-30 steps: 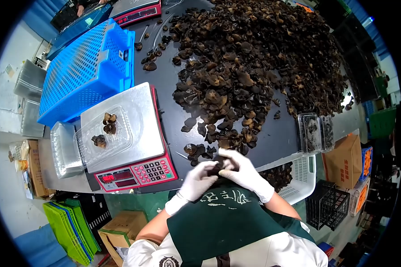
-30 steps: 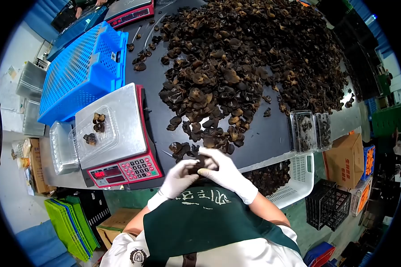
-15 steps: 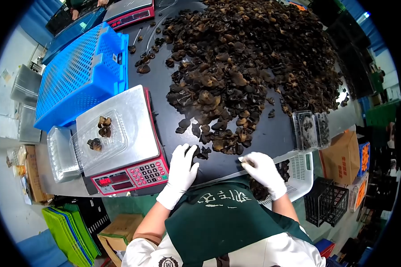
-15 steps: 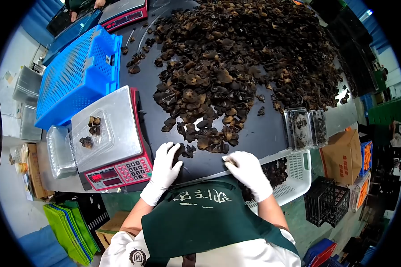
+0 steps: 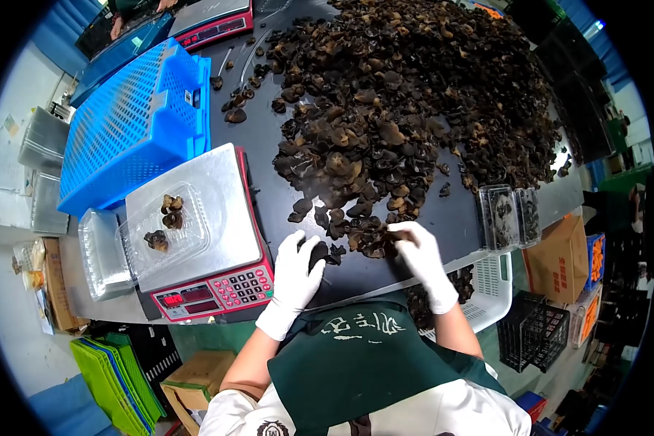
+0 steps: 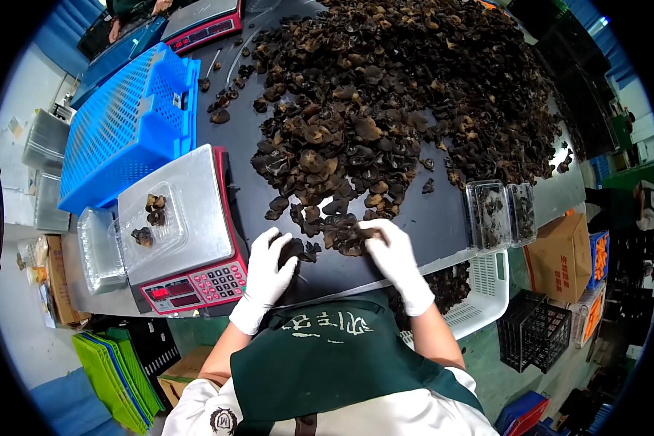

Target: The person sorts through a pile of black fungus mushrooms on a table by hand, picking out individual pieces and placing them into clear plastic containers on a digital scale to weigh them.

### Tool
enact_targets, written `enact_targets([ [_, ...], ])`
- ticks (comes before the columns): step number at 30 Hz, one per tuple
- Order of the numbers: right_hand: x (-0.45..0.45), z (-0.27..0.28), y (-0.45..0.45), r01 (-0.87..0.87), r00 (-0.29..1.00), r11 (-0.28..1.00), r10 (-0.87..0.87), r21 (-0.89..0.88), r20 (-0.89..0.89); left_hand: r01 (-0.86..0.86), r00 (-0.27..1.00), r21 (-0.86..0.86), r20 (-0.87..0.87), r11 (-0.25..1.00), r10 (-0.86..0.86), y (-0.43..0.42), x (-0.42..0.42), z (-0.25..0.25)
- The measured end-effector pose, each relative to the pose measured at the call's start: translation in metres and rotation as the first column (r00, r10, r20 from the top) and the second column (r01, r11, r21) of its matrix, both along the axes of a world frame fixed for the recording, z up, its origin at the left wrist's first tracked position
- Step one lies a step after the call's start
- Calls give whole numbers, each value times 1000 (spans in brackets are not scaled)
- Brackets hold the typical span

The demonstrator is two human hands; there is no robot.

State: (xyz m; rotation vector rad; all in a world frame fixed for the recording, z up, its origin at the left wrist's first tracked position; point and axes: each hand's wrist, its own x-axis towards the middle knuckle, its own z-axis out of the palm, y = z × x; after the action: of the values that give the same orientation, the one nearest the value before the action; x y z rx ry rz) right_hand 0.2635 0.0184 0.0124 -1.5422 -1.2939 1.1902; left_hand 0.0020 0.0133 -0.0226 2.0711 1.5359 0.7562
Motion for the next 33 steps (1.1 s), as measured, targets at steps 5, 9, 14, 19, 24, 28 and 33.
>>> enact_targets([
  [5, 35, 14, -5, 83, 620, 984, -173, -155, -766, 4, 991, 34, 134, 999, -8, 28, 17, 4],
  [9, 16, 11, -3, 93, 995, 994, -94, -59, -16, 128, 978, 155, 141, 979, -151, 54, 50, -6],
  [14, -21, -21, 4, -80, 792, 967, -85, 241, 605, 193, 976, 212, -138, 958, -166, 67, 78, -21],
  [19, -23, -29, 9, -89, 802, 964, -78, 249, 592, 142, 990, 250, -14, 958, -143, 70, 67, -24],
  [24, 8, -12, 6, 88, 982, 987, -109, 137, 156, 6, 980, 13, 196, 1000, -8, 67, 46, -9],
  [28, 29, -9, -2, 148, 988, 989, -147, 23, -50, -28, 966, -101, 254, 994, 53, 63, 44, 2],
  [33, 38, -2, -7, 184, 975, 981, -189, -55, -116, -58, 943, -133, 318, 989, 98, 58, 41, -2],
])
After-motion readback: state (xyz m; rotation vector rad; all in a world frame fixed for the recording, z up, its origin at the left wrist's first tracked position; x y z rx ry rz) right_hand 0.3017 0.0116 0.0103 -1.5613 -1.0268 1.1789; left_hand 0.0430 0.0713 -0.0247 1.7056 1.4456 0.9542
